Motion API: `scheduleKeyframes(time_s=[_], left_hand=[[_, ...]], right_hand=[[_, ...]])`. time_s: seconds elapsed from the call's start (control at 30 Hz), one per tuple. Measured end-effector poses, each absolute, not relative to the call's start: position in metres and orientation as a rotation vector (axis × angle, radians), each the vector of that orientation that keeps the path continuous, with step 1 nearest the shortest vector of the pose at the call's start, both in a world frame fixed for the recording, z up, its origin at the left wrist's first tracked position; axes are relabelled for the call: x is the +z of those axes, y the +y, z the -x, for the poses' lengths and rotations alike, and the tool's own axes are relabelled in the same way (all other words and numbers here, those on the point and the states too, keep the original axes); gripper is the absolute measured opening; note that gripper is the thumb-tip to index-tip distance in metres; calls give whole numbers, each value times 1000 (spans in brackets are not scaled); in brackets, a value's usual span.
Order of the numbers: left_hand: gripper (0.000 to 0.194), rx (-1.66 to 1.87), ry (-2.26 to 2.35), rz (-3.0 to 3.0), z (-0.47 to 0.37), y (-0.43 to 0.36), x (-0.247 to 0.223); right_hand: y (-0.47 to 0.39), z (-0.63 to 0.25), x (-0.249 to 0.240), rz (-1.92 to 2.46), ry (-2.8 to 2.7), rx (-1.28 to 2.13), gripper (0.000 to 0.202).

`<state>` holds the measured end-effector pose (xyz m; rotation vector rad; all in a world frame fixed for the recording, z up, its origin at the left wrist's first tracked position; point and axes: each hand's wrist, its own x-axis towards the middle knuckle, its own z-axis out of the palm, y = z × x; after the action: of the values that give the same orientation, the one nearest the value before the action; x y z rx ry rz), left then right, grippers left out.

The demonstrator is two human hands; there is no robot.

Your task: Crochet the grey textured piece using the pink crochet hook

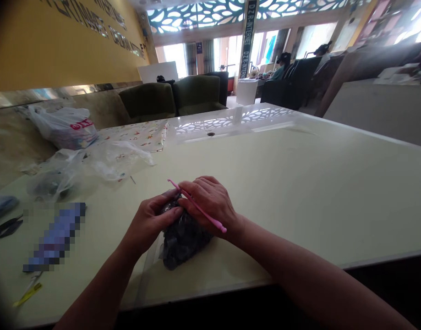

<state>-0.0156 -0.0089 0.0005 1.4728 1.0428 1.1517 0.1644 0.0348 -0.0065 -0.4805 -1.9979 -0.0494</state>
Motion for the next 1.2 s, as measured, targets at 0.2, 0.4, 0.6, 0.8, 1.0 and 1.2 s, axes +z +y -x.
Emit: scheduleKeyframes(time_s=[0.2,0.4,0.6,0.8,1.0,1.2], left_hand=[[39,1307,1269,-1928,5,-13,-1],[37,1212,1420,-2156,15,-4,-4],[52,1414,1621,-1799,20,1,-6],[62,1478,1087,-989,11,-4,0],[66,1333,826,-1008,14,-8,4],[73,1193,791,-1187,18,-13,2]], right_hand=[[34,-163,-12,528,-2027,47,23],[28,-166,-5,608,-1758,437,16],[22,-166,-1,557,-1814,558,18],[18,-163,-3,491,-1857,608,22],[23,-168,-7,549,-1886,547,25],[26,-171,-7,535,-1962,402,32]])
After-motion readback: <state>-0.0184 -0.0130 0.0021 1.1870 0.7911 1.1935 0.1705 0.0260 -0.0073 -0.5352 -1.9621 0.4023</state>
